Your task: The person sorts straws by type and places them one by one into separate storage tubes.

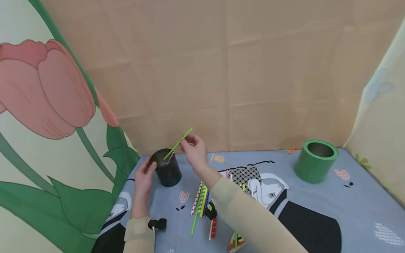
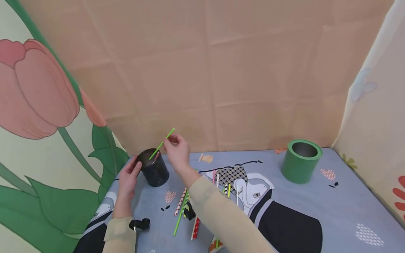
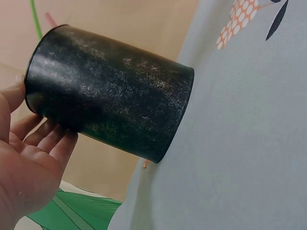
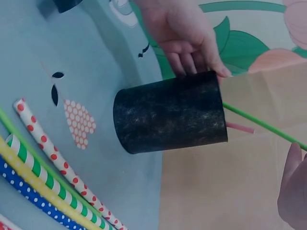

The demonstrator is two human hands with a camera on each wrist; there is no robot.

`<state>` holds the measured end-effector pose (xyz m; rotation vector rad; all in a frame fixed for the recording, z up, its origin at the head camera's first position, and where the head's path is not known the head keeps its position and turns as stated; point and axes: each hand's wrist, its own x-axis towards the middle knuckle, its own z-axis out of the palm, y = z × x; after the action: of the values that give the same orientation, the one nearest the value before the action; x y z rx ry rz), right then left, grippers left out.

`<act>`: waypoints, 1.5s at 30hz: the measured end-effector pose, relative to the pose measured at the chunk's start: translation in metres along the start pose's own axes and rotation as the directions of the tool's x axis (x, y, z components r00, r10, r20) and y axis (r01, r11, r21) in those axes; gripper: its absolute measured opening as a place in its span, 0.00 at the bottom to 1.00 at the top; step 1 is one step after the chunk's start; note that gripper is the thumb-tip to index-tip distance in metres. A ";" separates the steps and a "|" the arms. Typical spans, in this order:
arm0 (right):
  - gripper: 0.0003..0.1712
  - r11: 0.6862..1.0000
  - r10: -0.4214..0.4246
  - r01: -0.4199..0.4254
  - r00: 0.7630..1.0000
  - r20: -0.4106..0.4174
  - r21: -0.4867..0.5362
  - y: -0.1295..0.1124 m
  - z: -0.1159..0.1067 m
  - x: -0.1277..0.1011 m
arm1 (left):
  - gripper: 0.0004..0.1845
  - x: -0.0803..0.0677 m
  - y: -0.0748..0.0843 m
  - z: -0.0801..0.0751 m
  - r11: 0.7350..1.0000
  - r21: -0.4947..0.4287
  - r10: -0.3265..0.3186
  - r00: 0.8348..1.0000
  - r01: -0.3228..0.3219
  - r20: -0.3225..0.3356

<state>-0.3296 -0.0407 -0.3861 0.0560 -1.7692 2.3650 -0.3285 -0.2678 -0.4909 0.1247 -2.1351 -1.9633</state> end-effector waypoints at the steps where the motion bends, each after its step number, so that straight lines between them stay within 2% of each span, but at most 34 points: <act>1: 0.12 1.000 -0.002 0.002 1.000 0.002 -0.015 0.000 0.000 0.000 | 0.33 0.001 0.000 0.001 1.000 -0.001 0.005 1.000 -0.005 0.003; 4: 0.11 0.997 -0.011 0.012 1.000 0.009 -0.070 0.002 -0.001 0.000 | 0.33 0.002 -0.001 0.004 1.000 -0.008 0.025 1.000 -0.025 0.001; 12: 0.11 0.987 -0.061 0.069 0.996 0.059 -0.143 0.009 -0.001 0.001 | 0.32 0.002 0.001 0.006 0.999 -0.025 0.028 1.000 -0.028 -0.011; 20: 0.12 0.947 -0.060 0.101 0.988 0.141 -0.304 0.008 -0.001 -0.003 | 0.33 0.004 0.000 0.006 0.999 -0.033 0.022 1.000 -0.023 -0.008; 25: 0.14 0.945 -0.034 0.085 0.986 0.165 -0.315 0.012 -0.002 -0.005 | 0.33 0.004 -0.002 0.006 1.000 -0.024 0.006 1.000 -0.007 -0.020; 39: 0.18 0.955 -0.007 0.046 0.991 0.134 -0.292 0.024 -0.011 -0.004 | 0.32 0.001 -0.001 0.005 1.000 -0.011 0.018 0.999 -0.019 -0.029; 45: 0.18 0.958 0.018 0.034 0.984 0.176 -0.285 0.026 -0.020 -0.008 | 0.32 -0.001 -0.003 0.004 1.000 -0.005 0.023 0.999 -0.024 -0.035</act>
<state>-0.3248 -0.0294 -0.4173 0.2392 -2.1726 2.1286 -0.3289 -0.2640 -0.4938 0.1319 -2.0992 -1.9396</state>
